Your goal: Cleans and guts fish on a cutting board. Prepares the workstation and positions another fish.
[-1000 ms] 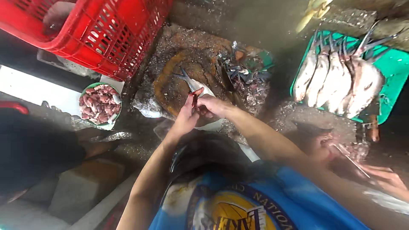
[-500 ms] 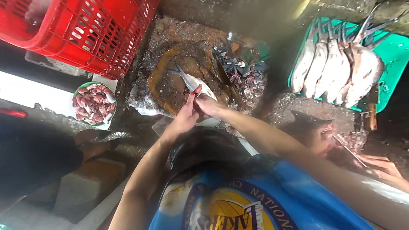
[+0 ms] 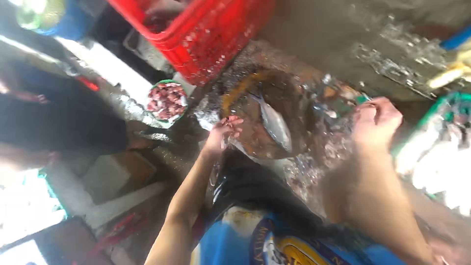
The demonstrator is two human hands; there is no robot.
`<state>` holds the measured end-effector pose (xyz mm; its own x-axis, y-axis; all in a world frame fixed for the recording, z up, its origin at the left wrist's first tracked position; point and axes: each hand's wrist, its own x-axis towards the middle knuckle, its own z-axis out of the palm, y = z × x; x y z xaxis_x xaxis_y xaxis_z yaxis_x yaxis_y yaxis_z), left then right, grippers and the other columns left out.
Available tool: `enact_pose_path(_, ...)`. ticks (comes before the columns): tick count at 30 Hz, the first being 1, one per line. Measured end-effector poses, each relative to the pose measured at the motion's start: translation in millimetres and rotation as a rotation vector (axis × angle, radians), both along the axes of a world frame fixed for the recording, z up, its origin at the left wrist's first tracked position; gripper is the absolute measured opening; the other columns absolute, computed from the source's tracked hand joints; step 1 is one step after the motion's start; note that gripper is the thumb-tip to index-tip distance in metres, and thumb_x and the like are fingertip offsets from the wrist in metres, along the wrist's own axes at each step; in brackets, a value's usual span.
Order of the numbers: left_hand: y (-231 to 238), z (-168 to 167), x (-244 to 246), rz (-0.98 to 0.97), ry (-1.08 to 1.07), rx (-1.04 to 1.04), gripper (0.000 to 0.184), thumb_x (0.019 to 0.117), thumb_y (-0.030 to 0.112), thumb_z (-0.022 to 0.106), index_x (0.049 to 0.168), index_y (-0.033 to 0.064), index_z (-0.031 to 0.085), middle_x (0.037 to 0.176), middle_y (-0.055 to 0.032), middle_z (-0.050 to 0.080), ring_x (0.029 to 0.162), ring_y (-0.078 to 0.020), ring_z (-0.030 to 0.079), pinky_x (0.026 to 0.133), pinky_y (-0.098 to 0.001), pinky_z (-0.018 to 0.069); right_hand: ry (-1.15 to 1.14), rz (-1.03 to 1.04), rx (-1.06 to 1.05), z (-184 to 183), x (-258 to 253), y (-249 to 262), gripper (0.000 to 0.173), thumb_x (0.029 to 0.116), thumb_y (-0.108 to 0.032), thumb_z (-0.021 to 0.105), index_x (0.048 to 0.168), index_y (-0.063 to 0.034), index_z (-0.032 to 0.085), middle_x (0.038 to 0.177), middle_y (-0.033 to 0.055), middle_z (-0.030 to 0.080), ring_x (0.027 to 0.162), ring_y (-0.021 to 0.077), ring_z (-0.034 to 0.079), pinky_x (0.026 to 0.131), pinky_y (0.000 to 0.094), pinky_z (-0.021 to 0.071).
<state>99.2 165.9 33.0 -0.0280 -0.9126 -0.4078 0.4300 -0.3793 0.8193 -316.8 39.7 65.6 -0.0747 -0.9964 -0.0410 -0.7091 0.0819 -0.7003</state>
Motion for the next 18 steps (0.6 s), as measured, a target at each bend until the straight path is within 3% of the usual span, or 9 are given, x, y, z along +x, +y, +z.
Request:
enact_pose_path(2, 19, -10, 20, 0.157, 0.057, 0.109, 0.036, 0.1067, 0.026, 0.041, 0.138, 0.0194, 0.058, 0.123, -0.0027, 0.069, 0.077, -0.0062, 0.064, 0.064, -0.0209, 0.0523, 0.205, -0.099, 0.191, -29, -46, -19, 0.072, 0.0954, -0.054, 0.064, 0.143, -0.0011, 0.053, 0.135, 0.0305, 0.06, 0.123, 0.0442, 0.061, 0.105, 0.0646, 0.0463)
enact_pose_path(3, 24, -12, 30, 0.268, 0.081, 0.148, 0.036, 0.1083, 0.029, 0.04, 0.136, 0.0162, 0.06, 0.118, -0.0034, 0.071, 0.078, -0.0071, 0.064, 0.067, -0.022, 0.0524, 0.246, -0.119, 0.231, -34, -57, -20, 0.078, 0.0933, -0.053, 0.068, 0.147, -0.0002, 0.048, 0.141, 0.0323, 0.055, 0.13, 0.0465, 0.056, 0.11, 0.065, 0.0423)
enact_pose_path(4, 25, -11, 43, 0.379, 0.088, 0.163, 0.037, 0.109, 0.028, 0.04, 0.134, 0.0116, 0.061, 0.115, -0.0059, 0.072, 0.081, -0.0097, 0.066, 0.072, -0.0245, 0.0536, 0.234, -0.141, 0.228, -34, -61, -20, 0.076, 0.0937, -0.05, 0.069, 0.147, 0.0004, 0.049, 0.14, 0.0321, 0.056, 0.127, 0.0462, 0.058, 0.108, 0.0644, 0.0448)
enact_pose_path(6, 28, -10, 73, 0.538, 0.027, 0.16, 0.034, 0.1092, 0.024, 0.043, 0.133, 0.0063, 0.06, 0.115, -0.0078, 0.072, 0.086, -0.0119, 0.068, 0.076, -0.0275, 0.0561, 0.14, -0.185, 0.233, -34, -65, -6, 0.063, 0.0968, -0.044, 0.068, 0.139, 0.0001, 0.055, 0.122, 0.0281, 0.066, 0.1, 0.0402, 0.069, 0.087, 0.0618, 0.0554)
enact_pose_path(8, 15, -4, 116, 0.682, -0.084, 0.112, 0.031, 0.1067, 0.016, 0.049, 0.134, 0.0035, 0.056, 0.118, -0.0096, 0.07, 0.094, -0.0155, 0.069, 0.085, -0.0336, 0.0579, 0.065, -0.209, 0.302, -33, -63, 5, 0.055, 0.1002, -0.043, 0.063, 0.136, -0.0014, 0.058, 0.11, 0.0229, 0.07, 0.082, 0.0329, 0.069, 0.074, 0.0566, 0.0571)
enact_pose_path(10, -14, 7, 163, 0.814, -0.352, 0.015, 0.035, 0.0995, 0.005, 0.058, 0.134, -0.0018, 0.054, 0.117, -0.014, 0.069, 0.097, -0.0199, 0.07, 0.086, -0.0394, 0.0601, 0.066, -0.2, 0.341, -35, -64, 8, 0.05, 0.1024, -0.039, 0.061, 0.134, -0.0014, 0.06, 0.107, 0.0215, 0.071, 0.076, 0.0299, 0.067, 0.07, 0.0535, 0.0564)
enact_pose_path(13, -58, 19, 230, 0.678, -1.119, 0.01, 0.044, 0.0948, 0.012, 0.067, 0.136, -0.0011, 0.058, 0.126, -0.0182, 0.068, 0.112, -0.0266, 0.069, 0.098, -0.0457, 0.0578, 0.135, -0.14, 0.335, -42, -67, 7, 0.042, 0.1063, -0.035, 0.054, 0.13, -0.001, 0.063, 0.105, 0.0207, 0.072, 0.072, 0.029, 0.067, 0.067, 0.0528, 0.056)
enact_pose_path(16, -98, -7, 254, 0.397, -1.492, 0.122, 0.065, 0.0937, 0.025, 0.07, 0.149, 0.0025, 0.045, 0.147, -0.0247, 0.052, 0.129, -0.0384, 0.058, 0.107, -0.0564, 0.0503, 0.169, -0.082, 0.332, -48, -62, 0, 0.04, 0.1063, -0.033, 0.053, 0.127, -0.001, 0.064, 0.105, 0.0215, 0.073, 0.078, 0.0328, 0.07, 0.071, 0.0574, 0.0566)
enact_pose_path(18, -107, -45, 255, 0.184, -1.613, 0.172, 0.088, 0.094, 0.042, 0.07, 0.16, 0.0, 0.029, 0.165, -0.0269, 0.028, 0.151, -0.0426, 0.032, 0.123, -0.0587, 0.0269, 0.159, -0.059, 0.283, -45, -57, -7, 0.037, 0.1038, -0.029, 0.057, 0.125, -0.0008, 0.067, 0.105, 0.0233, 0.072, 0.082, 0.0368, 0.071, 0.075, 0.0618, 0.0565)
